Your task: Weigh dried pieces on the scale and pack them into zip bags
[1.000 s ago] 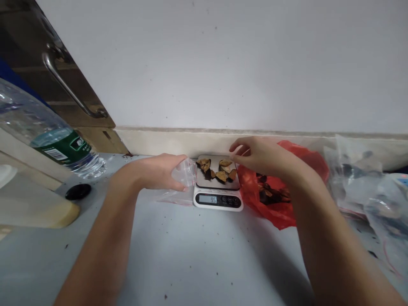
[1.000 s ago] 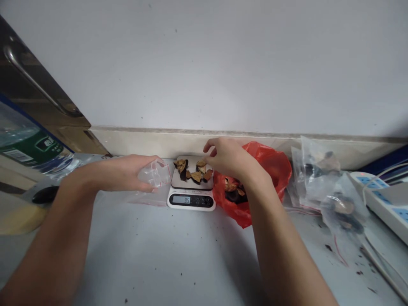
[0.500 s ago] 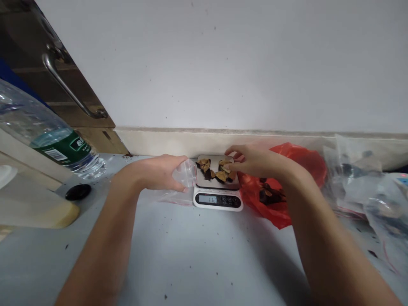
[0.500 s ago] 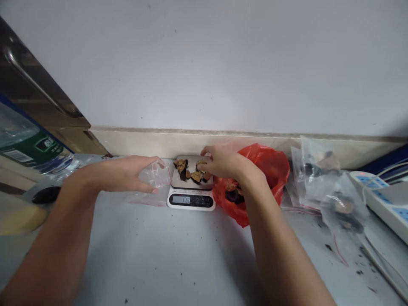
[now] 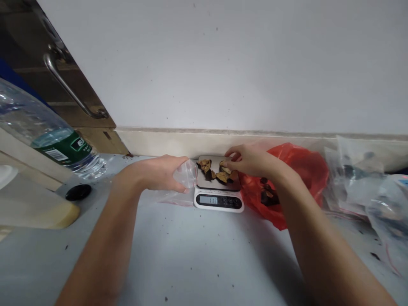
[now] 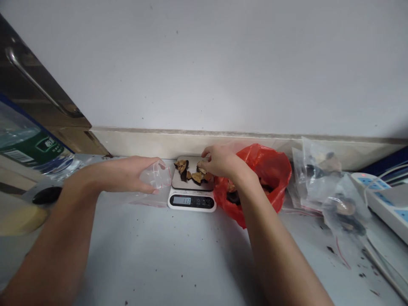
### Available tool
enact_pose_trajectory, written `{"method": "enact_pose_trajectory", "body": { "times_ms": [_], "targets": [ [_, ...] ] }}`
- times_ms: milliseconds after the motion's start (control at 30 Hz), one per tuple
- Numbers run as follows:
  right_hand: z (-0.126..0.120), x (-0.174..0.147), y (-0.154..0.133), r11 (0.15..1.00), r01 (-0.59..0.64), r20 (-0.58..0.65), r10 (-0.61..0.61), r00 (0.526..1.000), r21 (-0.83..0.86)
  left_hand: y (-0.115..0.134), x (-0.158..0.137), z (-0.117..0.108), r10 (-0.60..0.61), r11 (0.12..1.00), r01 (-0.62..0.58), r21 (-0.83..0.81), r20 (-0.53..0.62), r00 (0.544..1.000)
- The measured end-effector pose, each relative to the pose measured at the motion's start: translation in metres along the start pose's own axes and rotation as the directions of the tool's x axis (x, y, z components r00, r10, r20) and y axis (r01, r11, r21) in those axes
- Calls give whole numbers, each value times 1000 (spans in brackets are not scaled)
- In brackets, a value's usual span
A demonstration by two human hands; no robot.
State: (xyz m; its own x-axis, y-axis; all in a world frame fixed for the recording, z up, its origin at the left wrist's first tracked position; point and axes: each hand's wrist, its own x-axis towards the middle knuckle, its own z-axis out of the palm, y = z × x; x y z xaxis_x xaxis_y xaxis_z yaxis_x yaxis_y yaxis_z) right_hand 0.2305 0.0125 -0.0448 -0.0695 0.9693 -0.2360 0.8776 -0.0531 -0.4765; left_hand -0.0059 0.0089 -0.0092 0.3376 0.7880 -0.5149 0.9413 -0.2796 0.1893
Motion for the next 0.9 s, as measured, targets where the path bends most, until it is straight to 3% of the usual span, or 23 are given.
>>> {"method": "enact_pose_trajectory", "body": {
  "times_ms": [300,467,900],
  "targets": [
    [5,8,-4,973,55,-140,-24,990,224,3,-1,0,14,1000,-14,2,6,1000],
    [-6,2,3,890,149,-188,-73,979,431,1,0,-1,6,1000,-6,7,9,1000],
    [-24,-13,10,882,111,-186,-27,982,457,3,1,1,16,999,-15,-45,16,1000]
  ]
}}
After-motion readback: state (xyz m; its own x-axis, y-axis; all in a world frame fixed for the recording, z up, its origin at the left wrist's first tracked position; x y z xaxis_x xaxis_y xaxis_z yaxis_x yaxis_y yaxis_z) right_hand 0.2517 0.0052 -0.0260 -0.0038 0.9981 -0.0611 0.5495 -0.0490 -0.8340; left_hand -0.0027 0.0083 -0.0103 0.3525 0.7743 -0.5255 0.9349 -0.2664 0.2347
